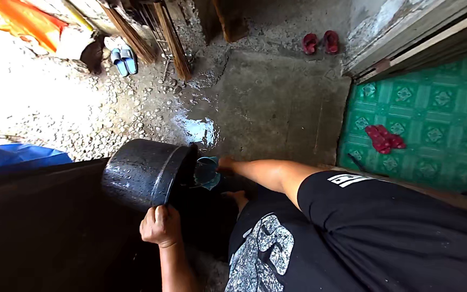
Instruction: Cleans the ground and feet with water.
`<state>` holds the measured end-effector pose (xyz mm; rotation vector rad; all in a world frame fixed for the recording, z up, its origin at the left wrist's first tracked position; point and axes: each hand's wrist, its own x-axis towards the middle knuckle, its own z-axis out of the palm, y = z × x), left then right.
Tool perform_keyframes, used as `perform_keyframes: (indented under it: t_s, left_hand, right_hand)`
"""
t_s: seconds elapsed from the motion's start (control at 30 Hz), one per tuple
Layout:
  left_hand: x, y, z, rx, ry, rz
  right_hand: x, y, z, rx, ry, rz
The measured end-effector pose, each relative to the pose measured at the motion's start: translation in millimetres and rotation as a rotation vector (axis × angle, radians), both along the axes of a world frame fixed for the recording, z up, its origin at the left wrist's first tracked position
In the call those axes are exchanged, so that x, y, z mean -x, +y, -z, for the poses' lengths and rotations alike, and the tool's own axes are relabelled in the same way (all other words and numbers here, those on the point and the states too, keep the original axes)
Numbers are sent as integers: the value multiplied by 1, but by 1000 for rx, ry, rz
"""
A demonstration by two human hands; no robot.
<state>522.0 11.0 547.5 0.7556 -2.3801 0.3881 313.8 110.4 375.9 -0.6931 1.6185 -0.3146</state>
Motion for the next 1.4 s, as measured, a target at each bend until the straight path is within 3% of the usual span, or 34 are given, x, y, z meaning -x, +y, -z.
perform_keyframes:
  t_s: [0.37,0.57,0.73,0.9,1.13,1.4]
  left_hand:
    - [21,12,7,-23,12,3]
    - [21,19,25,-84,46,-87]
    - [-4,32,36,-276,68,-327]
    - [-35,52,43,-668,24,-710]
    - [-84,64,69,-886,-51,-1027]
    - [-120,71,77,-923,-128,-1161]
  right_hand:
    - [15,30,-4,-7,-67,140]
    - [22,52,30,33,176,-37]
    - [23,83,20,-38,286,-119]
    - [29,108,39,-65,436,-152]
    - [88,136,56,-234,378,275]
    - [153,177,63,-338,312,678]
